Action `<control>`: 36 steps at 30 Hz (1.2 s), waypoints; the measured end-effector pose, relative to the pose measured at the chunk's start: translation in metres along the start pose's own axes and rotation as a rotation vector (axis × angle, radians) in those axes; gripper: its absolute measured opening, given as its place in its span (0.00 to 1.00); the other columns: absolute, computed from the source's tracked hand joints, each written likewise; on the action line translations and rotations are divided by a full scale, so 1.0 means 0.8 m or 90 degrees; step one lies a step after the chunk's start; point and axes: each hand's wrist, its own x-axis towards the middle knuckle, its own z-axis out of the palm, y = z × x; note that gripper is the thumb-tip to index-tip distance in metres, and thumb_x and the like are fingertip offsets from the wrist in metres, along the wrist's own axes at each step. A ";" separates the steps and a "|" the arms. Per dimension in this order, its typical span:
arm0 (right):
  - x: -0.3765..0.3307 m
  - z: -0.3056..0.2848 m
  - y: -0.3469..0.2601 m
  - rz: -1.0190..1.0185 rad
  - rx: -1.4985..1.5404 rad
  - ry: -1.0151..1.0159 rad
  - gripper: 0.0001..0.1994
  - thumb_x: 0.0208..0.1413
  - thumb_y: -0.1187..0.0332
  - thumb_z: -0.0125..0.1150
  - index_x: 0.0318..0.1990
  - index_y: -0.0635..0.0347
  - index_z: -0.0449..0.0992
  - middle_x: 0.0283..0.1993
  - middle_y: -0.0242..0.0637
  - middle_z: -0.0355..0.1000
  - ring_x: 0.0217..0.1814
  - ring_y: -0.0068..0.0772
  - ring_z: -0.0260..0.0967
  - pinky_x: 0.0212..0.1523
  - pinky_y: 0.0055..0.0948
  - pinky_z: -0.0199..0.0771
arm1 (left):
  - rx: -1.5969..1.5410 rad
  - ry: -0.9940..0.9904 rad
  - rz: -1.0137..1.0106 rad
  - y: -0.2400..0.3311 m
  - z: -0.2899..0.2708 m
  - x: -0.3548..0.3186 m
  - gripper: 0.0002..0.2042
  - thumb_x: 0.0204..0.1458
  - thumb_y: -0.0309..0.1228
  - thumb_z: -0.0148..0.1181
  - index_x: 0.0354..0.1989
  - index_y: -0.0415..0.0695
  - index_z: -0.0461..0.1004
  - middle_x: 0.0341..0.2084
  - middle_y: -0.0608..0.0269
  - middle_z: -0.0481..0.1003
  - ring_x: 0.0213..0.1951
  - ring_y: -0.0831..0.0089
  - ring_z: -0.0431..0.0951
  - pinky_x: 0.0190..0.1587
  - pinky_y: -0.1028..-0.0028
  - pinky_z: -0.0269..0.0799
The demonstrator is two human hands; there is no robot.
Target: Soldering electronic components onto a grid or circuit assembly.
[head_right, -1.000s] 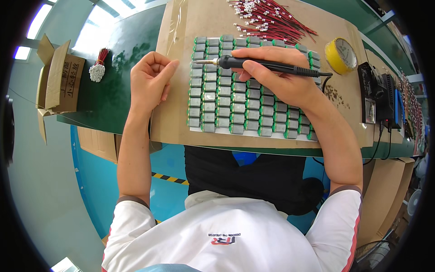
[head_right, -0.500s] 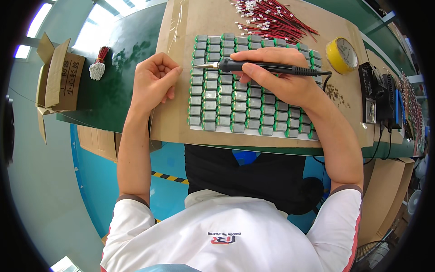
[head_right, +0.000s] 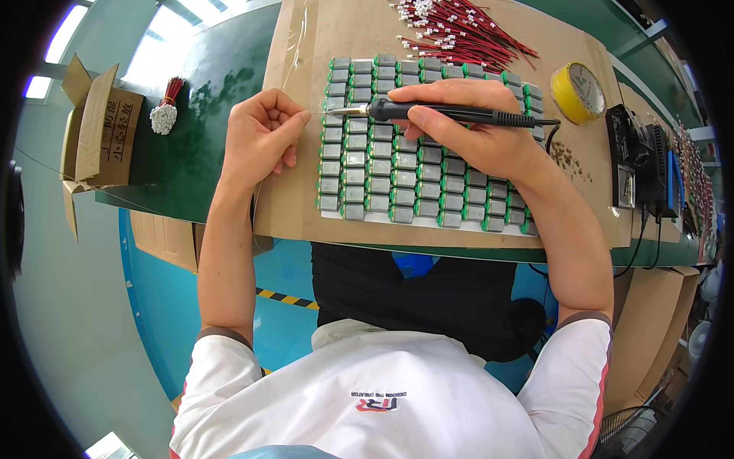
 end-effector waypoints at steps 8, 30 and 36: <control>0.001 0.000 -0.002 -0.006 -0.002 0.000 0.14 0.63 0.79 0.57 0.55 0.72 0.81 0.40 0.47 0.83 0.39 0.31 0.83 0.44 0.29 0.82 | 0.009 -0.003 0.005 -0.002 0.000 0.000 0.06 0.56 0.24 0.67 0.30 0.36 0.77 0.16 0.69 0.74 0.13 0.86 0.72 0.12 0.83 0.59; -0.004 -0.004 -0.003 -0.033 0.002 0.076 0.15 0.65 0.78 0.56 0.57 0.73 0.79 0.43 0.48 0.83 0.41 0.33 0.84 0.46 0.30 0.82 | 0.221 0.007 0.429 0.000 -0.001 -0.027 0.06 0.53 0.16 0.62 0.34 0.40 0.72 0.40 0.54 0.86 0.17 0.79 0.74 0.21 0.77 0.66; -0.005 -0.006 -0.003 -0.047 0.000 0.102 0.15 0.65 0.79 0.57 0.57 0.73 0.79 0.42 0.47 0.83 0.41 0.32 0.83 0.46 0.29 0.82 | 0.356 -0.021 0.447 0.009 0.012 -0.037 0.06 0.56 0.21 0.63 0.39 0.41 0.72 0.40 0.56 0.85 0.26 0.57 0.82 0.26 0.65 0.74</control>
